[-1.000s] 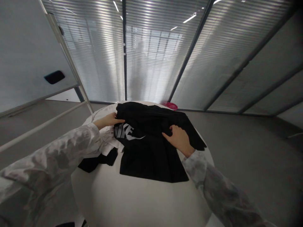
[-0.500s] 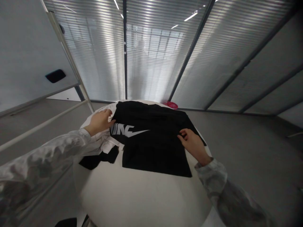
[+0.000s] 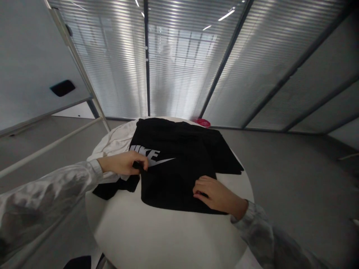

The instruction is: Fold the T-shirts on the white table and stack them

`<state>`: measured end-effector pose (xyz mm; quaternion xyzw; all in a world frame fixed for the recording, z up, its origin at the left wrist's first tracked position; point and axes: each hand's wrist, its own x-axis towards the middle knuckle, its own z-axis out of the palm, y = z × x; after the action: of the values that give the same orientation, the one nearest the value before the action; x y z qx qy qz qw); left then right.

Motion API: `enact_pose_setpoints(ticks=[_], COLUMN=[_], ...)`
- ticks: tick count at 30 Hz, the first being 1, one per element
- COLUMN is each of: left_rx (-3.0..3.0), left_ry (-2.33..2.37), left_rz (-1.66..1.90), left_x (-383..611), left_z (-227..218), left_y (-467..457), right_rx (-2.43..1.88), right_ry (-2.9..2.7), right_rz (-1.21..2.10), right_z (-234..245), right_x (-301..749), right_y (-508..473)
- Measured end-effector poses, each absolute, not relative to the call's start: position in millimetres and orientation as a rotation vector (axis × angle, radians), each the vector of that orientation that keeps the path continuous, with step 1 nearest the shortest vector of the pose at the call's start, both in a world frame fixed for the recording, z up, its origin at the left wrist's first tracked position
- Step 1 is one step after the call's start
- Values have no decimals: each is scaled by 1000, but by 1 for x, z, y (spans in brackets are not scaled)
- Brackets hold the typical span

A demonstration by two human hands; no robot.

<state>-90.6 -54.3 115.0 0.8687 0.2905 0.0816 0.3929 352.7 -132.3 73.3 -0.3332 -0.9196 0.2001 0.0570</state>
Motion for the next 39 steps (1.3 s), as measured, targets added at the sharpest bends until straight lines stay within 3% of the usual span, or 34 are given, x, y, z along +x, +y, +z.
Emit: enact_pose_setpoints(ticks=[5, 11, 15, 17, 21, 23, 27, 30, 35, 39], left_rx=[1972, 1757, 1608, 1643, 1671, 1518, 1394, 1449, 1574, 2019], left_ry=[709, 552, 522, 678, 1325, 1582, 1597, 1510, 1665, 1359], left_rz=[42, -379, -313, -5, 989, 1204, 1136, 1109, 1355, 1166], left_x=[-106, -100, -94, -95, -104, -107, -107, -102, -84, -63], left_z=[141, 130, 132, 132, 114, 102, 82, 73, 76, 80], left_y=[-63, -86, -65, -33, 48, 80, 115, 126, 132, 128], right_rx=[-1108, -1305, -1307, -1253, -1342, -1420, -1433, -1393, -1359, -1374], right_ry=[-2808, -2825, -2714, -2617, -2405, -2336, -2218, -2169, -2170, -2165], right_rz=[877, 1189, 1317, 1165, 592, 336, 60, 60, 88, 109], right_z=[86, 98, 113, 116, 97, 77, 36, 21, 19, 19], right_x=[351, 341, 337, 337, 340, 341, 342, 345, 350, 352], right_y=[-142, -146, -117, -89, -29, -9, 6, 5, 4, 5])
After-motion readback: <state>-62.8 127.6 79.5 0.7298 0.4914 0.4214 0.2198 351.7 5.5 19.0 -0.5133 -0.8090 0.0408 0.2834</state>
